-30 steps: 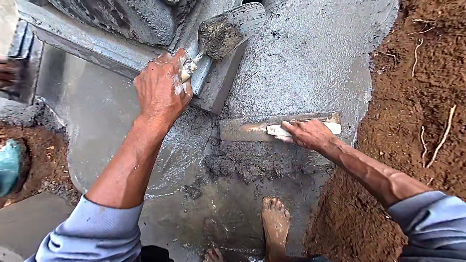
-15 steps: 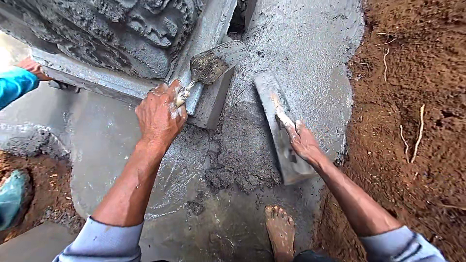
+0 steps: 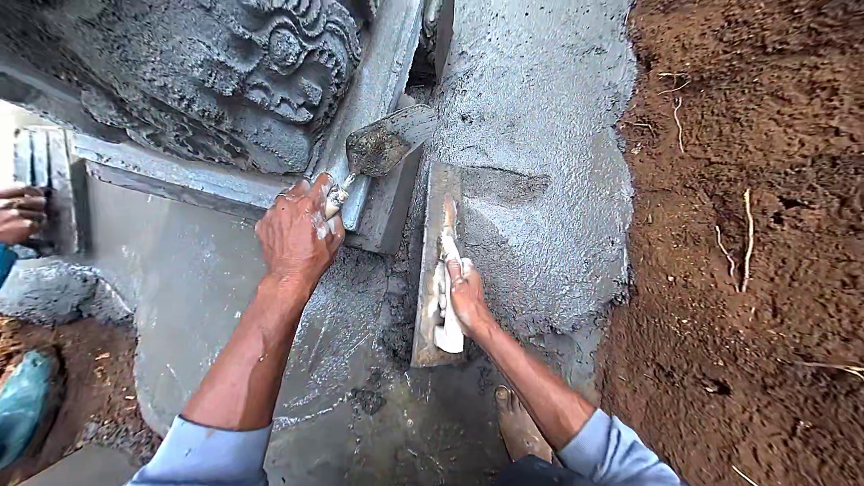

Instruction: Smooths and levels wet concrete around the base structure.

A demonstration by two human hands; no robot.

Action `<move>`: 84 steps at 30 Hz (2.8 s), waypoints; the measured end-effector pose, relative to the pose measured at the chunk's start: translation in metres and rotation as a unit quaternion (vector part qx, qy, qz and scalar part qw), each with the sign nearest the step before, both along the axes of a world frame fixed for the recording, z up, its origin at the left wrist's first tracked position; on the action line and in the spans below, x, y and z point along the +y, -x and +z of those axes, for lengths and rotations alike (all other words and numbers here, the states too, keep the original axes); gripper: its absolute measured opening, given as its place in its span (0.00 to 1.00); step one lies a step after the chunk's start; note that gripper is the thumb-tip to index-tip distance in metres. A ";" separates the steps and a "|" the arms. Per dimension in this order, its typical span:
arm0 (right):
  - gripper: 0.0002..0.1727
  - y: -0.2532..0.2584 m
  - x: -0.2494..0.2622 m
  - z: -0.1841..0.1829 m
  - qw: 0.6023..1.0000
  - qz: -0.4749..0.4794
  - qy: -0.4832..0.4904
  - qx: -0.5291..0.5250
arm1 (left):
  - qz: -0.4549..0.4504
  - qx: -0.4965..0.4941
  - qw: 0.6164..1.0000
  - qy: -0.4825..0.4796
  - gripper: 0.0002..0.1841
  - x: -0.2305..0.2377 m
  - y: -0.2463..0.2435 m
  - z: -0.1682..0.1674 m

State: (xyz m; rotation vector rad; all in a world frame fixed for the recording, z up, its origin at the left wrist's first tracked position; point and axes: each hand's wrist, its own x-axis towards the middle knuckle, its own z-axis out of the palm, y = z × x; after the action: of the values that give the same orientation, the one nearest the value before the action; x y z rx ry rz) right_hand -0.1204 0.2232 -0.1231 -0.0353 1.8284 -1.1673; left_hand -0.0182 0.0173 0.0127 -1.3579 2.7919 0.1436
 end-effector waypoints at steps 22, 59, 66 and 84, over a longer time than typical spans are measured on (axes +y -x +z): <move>0.29 -0.023 0.030 -0.036 0.977 -0.127 0.115 -0.129 | -0.002 0.017 1.000 -0.001 0.17 -0.002 -0.002 -0.006; 0.29 -0.013 0.049 -0.013 0.987 0.128 -0.088 -0.041 | -0.003 0.025 1.000 -0.009 0.20 -0.004 0.001 -0.006; 0.26 0.000 0.060 0.007 0.988 0.104 -0.113 -0.001 | 0.000 0.021 1.000 -0.006 0.19 -0.002 0.001 -0.005; 0.23 -0.029 -0.033 -0.030 0.991 -0.076 0.062 -0.093 | -0.014 0.033 0.999 0.009 0.15 -0.001 -0.004 -0.007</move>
State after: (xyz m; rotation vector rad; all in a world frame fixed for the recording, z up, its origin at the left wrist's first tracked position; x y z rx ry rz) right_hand -0.0917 0.1901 -0.1531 0.1397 1.6155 -1.3422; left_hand -0.0145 0.0168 0.0053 -1.3405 2.8722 0.1653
